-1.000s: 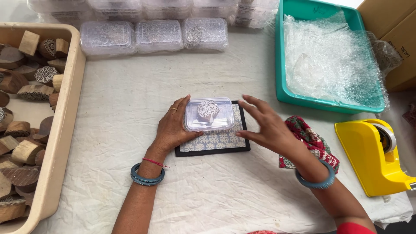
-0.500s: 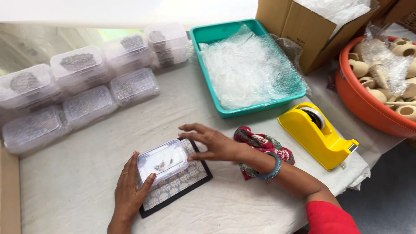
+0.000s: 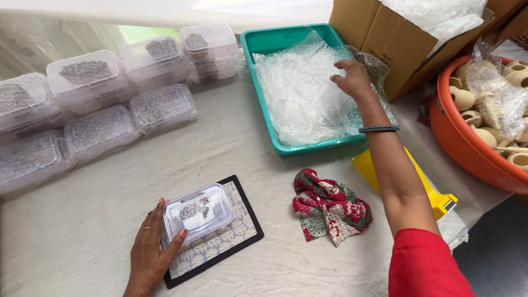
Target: The person wipes a small plastic container with a cloth, then places a wooden stamp inside and closes the lid. They wrap the container in bubble wrap and secure it with adhesive tape using a tape dispenser.
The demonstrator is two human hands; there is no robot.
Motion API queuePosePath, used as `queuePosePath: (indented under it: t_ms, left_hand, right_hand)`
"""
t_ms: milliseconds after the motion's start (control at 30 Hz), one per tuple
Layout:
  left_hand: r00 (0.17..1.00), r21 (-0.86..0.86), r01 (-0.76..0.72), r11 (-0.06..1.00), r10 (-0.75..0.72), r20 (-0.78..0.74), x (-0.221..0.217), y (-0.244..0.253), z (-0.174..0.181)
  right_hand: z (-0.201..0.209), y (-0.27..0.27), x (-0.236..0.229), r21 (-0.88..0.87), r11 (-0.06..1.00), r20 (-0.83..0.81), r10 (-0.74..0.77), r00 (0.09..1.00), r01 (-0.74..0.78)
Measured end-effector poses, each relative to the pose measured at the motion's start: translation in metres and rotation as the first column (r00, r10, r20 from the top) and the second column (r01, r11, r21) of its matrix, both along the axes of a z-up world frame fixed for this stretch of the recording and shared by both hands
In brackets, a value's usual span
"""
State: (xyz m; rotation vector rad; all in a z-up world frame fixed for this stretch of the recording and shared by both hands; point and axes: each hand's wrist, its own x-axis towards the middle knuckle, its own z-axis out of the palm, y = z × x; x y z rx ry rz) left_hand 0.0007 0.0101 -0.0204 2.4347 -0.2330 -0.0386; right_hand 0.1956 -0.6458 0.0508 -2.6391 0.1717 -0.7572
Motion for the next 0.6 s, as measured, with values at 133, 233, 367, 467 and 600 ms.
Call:
queuePosePath:
  t_ms: [133, 233, 367, 467, 600]
  left_hand:
    - [0.999, -0.046, -0.02, 0.999, 0.019, -0.033, -0.003, -0.003, 0.009]
    - [1.0, -0.044, -0.012, 0.999, 0.012, 0.0, -0.002, -0.003, 0.006]
    - [1.0, 0.001, -0.007, 1.0, 0.007, -0.011, -0.002, -0.002, 0.003]
    - [1.0, -0.007, 0.011, 1.0, -0.011, 0.005, -0.002, -0.003, 0.003]
    - [1.0, -0.061, -0.005, 0.998, 0.003, -0.029, -0.002, -0.006, 0.011]
  right_hand:
    - [-0.004, 0.021, 0.003, -0.202, 0.979, -0.098, -0.062, 0.993, 0.041]
    - [-0.013, 0.022, 0.003, -0.201, 0.964, -0.272, -0.226, 0.936, 0.174]
    - [0.006, 0.03, -0.008, -0.094, 0.974, 0.088, -0.196, 0.977, 0.204]
    - [0.031, 0.029, -0.014, -0.109, 0.98, 0.439, -0.105, 0.892, 0.169]
    - [0.057, 0.029, -0.014, 0.17, 0.984, 0.4, -0.019, 0.916, -0.053]
